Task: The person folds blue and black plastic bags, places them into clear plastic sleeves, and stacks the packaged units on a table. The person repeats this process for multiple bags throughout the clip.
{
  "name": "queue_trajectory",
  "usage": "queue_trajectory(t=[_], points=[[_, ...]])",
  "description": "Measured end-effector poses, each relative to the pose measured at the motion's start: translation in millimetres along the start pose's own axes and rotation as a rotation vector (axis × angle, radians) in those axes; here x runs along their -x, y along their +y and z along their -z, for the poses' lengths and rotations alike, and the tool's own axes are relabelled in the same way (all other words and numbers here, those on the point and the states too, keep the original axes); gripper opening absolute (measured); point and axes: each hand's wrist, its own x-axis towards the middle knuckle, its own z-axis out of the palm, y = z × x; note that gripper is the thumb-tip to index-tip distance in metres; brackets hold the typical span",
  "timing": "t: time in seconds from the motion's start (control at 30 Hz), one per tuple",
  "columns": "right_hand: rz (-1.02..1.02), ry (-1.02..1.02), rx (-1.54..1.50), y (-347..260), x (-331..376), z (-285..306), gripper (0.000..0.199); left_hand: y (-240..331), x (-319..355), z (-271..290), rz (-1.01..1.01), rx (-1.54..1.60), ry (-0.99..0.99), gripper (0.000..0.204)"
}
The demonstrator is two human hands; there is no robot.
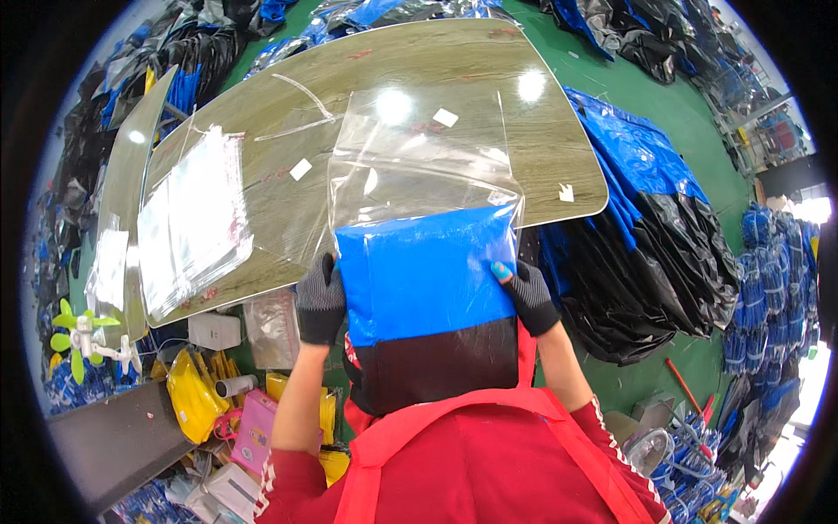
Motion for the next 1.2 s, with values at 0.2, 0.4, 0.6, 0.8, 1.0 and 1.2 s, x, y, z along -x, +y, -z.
queue_trajectory(t=[0.2,0.4,0.6,0.8,1.0,1.2], points=[[-0.061,-0.112,-0.071,12,87,-15,0.07,-2,40,5,0.265,0.834,-0.246,0.029],[0.099,-0.453,0.359,-14,81,-2,0.075,3,3,14,0.577,1.279,-0.27,0.054],[-0.053,-0.155,-0.289,-41,55,-7,0.064,24,20,22,0.484,1.106,-0.722,0.063],[-0.19,-0.263,-0.352,-7,123,-18,0.085,32,96,50,0.304,1.092,-0.789,0.075],[-0.162,-0.226,-0.23,17,117,-2,0.071,3,45,47,0.257,1.098,-0.655,0.086],[-0.243,-0.243,0.23,-21,92,15,0.081,25,22,19,0.431,1.158,-0.735,0.078]])
